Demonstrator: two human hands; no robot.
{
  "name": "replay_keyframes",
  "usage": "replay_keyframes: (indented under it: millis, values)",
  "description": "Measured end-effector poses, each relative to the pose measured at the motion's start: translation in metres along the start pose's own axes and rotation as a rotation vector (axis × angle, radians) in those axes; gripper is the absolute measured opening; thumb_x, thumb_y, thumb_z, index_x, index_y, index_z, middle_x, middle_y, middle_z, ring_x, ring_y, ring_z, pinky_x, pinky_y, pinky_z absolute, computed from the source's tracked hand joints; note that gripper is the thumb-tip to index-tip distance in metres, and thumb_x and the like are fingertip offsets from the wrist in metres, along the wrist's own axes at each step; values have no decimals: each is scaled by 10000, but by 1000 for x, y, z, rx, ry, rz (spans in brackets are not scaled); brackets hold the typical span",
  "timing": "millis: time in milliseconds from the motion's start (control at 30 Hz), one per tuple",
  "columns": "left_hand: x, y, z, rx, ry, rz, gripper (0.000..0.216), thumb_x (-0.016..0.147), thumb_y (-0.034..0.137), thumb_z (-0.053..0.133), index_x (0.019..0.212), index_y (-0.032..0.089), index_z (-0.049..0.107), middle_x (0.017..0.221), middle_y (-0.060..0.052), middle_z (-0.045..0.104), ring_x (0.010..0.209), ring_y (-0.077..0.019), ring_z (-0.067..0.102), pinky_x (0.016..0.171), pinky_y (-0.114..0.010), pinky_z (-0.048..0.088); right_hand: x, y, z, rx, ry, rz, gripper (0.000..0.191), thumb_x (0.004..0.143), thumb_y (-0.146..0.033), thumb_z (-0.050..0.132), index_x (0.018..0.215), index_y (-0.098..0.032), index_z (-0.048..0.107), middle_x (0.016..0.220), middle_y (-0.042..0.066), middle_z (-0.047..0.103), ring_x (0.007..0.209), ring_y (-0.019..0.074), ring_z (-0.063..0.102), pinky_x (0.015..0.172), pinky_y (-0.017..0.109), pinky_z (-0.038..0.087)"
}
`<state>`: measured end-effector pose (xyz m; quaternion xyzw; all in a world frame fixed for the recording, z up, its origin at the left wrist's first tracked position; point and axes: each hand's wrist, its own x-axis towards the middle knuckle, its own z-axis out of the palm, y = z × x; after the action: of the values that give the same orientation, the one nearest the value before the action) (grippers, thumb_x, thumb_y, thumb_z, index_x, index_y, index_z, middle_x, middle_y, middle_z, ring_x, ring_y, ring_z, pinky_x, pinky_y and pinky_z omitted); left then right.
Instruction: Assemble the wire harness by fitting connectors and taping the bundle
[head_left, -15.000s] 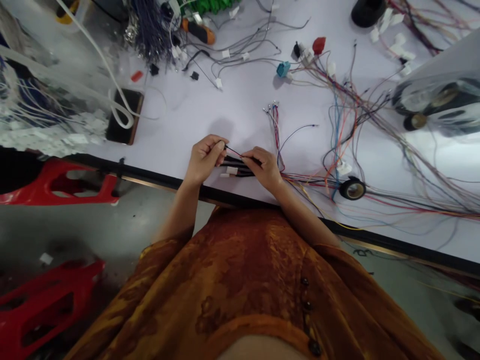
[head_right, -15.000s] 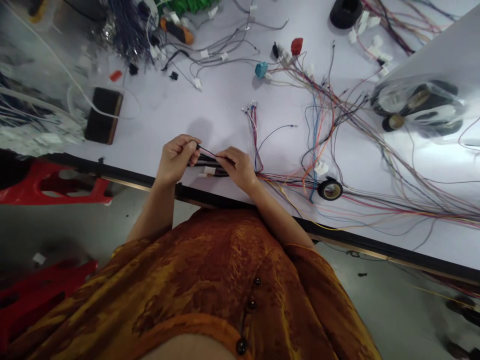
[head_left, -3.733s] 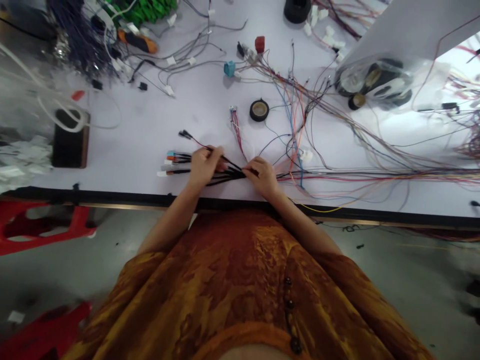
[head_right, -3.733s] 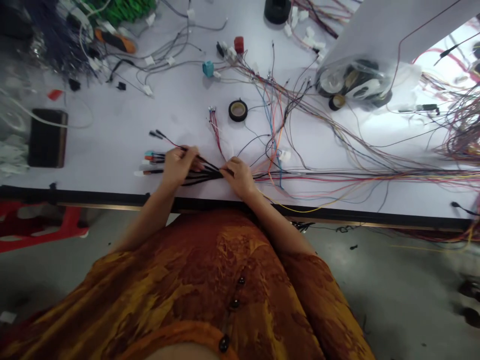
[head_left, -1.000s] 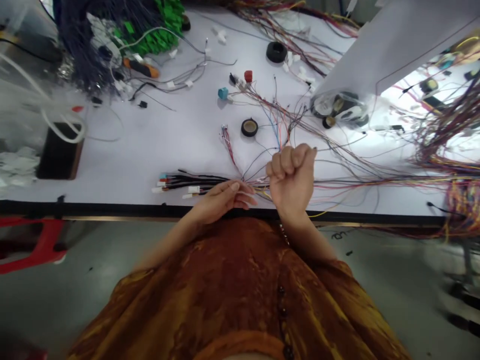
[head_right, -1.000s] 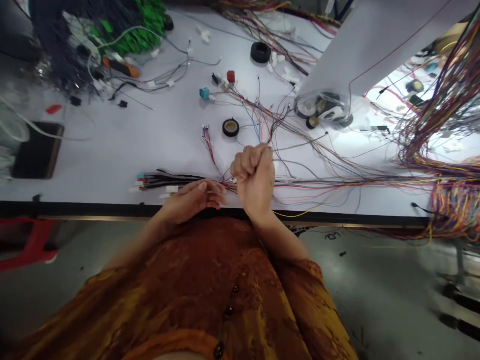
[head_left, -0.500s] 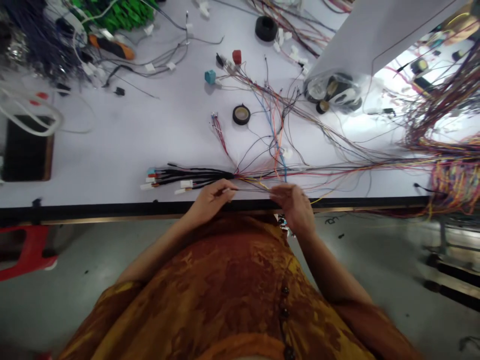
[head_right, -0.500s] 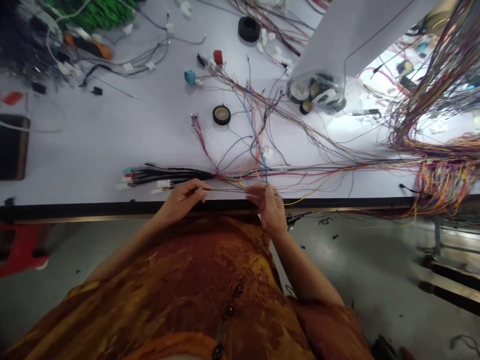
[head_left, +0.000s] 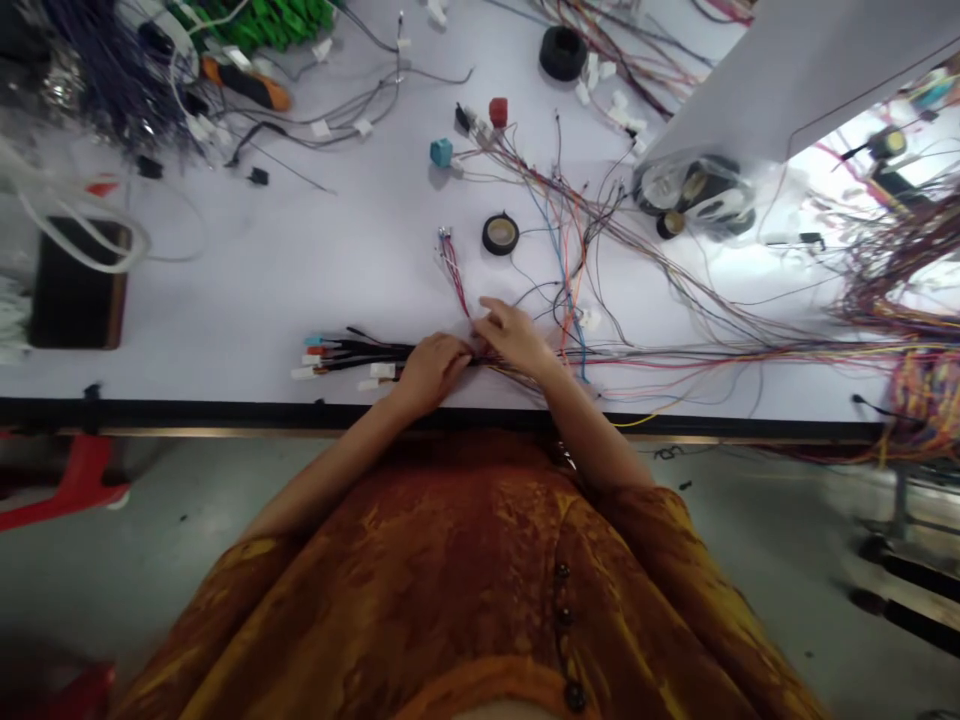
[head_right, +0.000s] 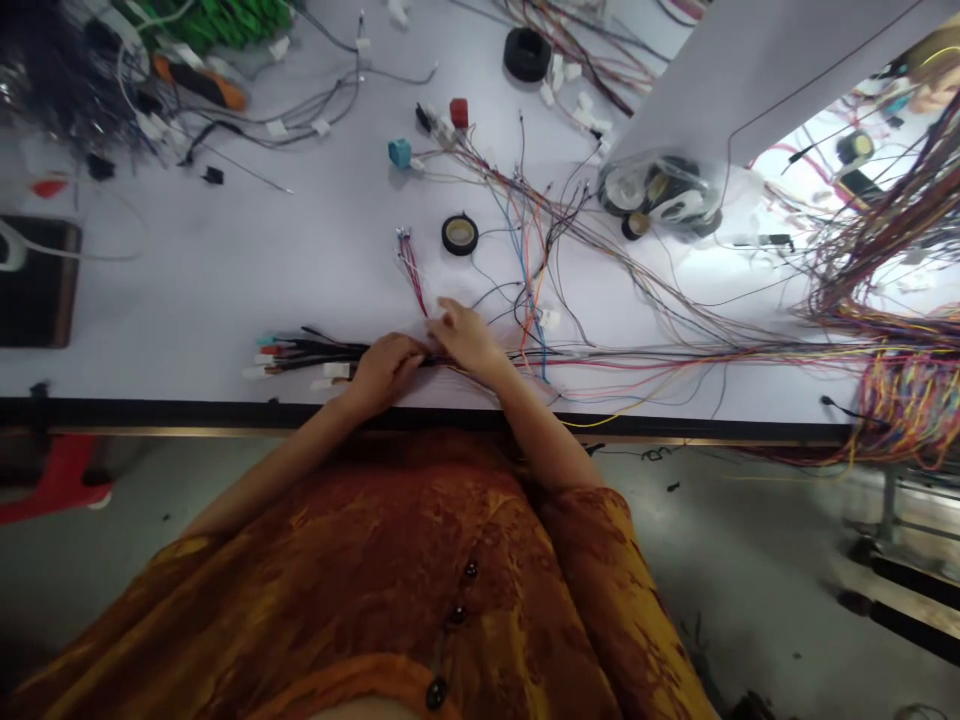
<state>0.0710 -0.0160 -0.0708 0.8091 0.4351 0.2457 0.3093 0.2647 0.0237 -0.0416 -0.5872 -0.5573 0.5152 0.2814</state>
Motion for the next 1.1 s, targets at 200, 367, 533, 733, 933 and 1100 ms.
replay_keyframes:
  millis: [200,367,533,733,933,1100]
  values:
    - [-3,-5,-3,-77,21,59,306,1022,382,487,984,196,728,973,-95,770,920,-225,688,874,-373,516,8,21,-39,447,404,20,506,833,-470,686,1236,-277,448,1165,61,672,991,176,708,832,345,608]
    - [-2,-3,-3,-124,13,25,333,1011,421,511,1038,198,757,1000,-122,786,960,-244,716,893,-389,517,13,0,0,-41,162,-129,273,898,-345,589,1138,-217,592,1185,118,669,929,196,683,886,410,596]
    - [-3,-5,0,-98,-32,24,368,1013,469,489,1053,233,769,1012,-97,802,998,-245,711,902,-392,507,41,1,37,-436,110,-276,460,909,-168,510,1368,-146,513,1469,200,526,1398,288,490,1207,511,390]
    - [-3,-6,0,-131,-47,28,353,1017,460,490,1063,256,774,1094,-82,799,1021,-259,690,910,-405,470,55,19,-3,-453,448,-298,393,982,-307,474,1353,-180,504,1437,193,498,1411,322,420,1181,606,347]
    - [-2,0,-6,-172,-62,11,312,1000,405,513,1071,224,757,1058,-98,787,1020,-252,695,924,-398,489,26,-3,22,-565,151,-160,112,885,-276,588,911,-170,611,1034,144,600,937,256,570,911,453,495]
    - [0,6,-22,-584,185,-235,263,947,303,493,1053,186,703,976,-73,721,849,-171,675,816,-332,548,17,-10,34,-217,37,-180,61,838,-193,518,893,-215,530,846,10,617,713,140,519,735,297,448]
